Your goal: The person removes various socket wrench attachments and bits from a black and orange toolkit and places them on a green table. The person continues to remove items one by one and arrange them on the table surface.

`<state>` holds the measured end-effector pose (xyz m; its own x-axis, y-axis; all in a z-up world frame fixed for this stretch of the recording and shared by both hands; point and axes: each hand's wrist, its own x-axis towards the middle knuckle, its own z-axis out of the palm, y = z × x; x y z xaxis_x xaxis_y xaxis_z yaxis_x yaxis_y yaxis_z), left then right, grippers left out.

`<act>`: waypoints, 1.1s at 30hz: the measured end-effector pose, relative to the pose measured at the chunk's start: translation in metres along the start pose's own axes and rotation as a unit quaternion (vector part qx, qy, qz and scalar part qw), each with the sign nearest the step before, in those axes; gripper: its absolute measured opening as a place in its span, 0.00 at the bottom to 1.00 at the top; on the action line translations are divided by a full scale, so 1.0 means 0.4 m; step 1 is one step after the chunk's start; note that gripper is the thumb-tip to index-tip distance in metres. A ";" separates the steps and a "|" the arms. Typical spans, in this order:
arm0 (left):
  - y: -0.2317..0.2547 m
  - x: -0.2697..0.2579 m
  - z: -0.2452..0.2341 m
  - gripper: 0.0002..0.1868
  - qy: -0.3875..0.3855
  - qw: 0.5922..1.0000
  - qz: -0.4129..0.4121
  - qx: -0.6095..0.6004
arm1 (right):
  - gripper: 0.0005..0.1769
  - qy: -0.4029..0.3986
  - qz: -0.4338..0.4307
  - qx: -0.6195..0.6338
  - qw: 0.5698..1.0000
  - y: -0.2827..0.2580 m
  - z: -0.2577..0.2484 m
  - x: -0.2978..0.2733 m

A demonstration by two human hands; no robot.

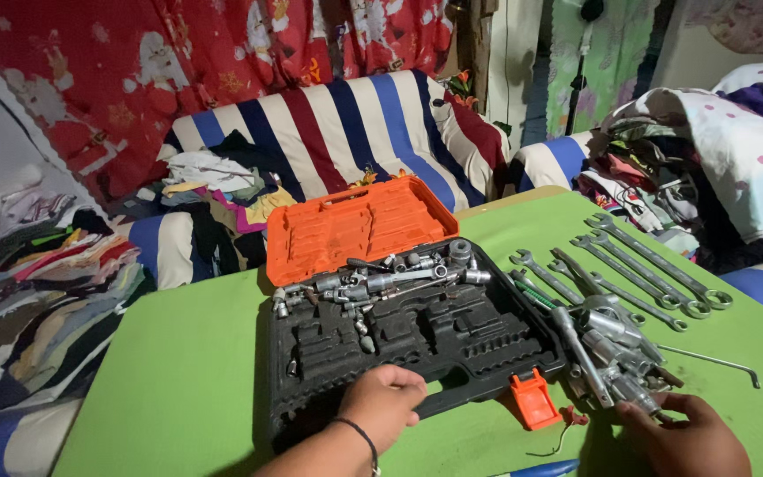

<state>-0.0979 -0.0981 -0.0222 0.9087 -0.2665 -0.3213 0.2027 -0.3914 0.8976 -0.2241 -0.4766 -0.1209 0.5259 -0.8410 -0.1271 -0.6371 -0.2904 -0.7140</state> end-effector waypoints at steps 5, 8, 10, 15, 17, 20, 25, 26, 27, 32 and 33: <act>-0.008 0.039 -0.060 0.10 0.050 0.998 0.024 0.009 | 0.37 0.031 -0.050 0.052 0.997 0.040 0.037 0.012; -0.011 0.098 -0.134 0.09 0.084 0.994 0.052 0.049 | 0.34 0.045 -0.108 0.088 0.989 0.014 0.046 0.005; -0.013 0.142 -0.194 0.08 0.116 0.988 0.053 0.085 | 0.31 0.051 -0.095 0.074 0.991 -0.036 0.031 -0.019; 0.001 0.228 -0.359 0.18 0.239 0.930 0.108 0.259 | 0.26 0.030 -0.182 0.082 0.979 -0.259 0.005 -0.149; 0.020 0.238 -0.416 0.24 0.267 0.902 0.081 0.330 | 0.22 -0.063 -0.186 -0.007 0.981 -0.355 0.006 -0.210; 0.067 0.241 -0.480 0.31 0.253 0.878 0.053 0.403 | 0.25 -0.313 -0.236 0.042 0.919 -0.479 0.040 -0.292; 0.150 0.247 -0.500 0.40 0.153 0.855 0.030 0.495 | 0.33 -0.365 -0.341 -0.085 0.862 -0.573 0.058 -0.349; 0.162 0.245 -0.496 0.42 0.124 0.853 0.018 0.507 | 0.34 -0.375 -0.349 -0.090 0.854 -0.579 0.062 -0.353; 0.172 0.243 -0.491 0.44 0.094 0.850 0.006 0.519 | 0.32 -0.373 -0.336 -0.096 0.859 -0.582 0.066 -0.353; 0.190 0.239 -0.462 0.41 0.045 0.800 -0.011 0.598 | 0.27 -0.392 -0.256 -0.086 0.880 -0.567 0.096 -0.330; 0.189 0.240 -0.458 0.39 0.041 0.785 -0.012 0.619 | 0.27 -0.399 -0.256 -0.060 0.878 -0.560 0.104 -0.325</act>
<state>0.0713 0.0082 0.0701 0.9406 -0.2083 -0.2680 -0.2433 -0.9643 -0.1045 -0.1263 -0.2832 0.0269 0.9578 -0.0127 -0.2871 -0.2319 -0.6243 -0.7460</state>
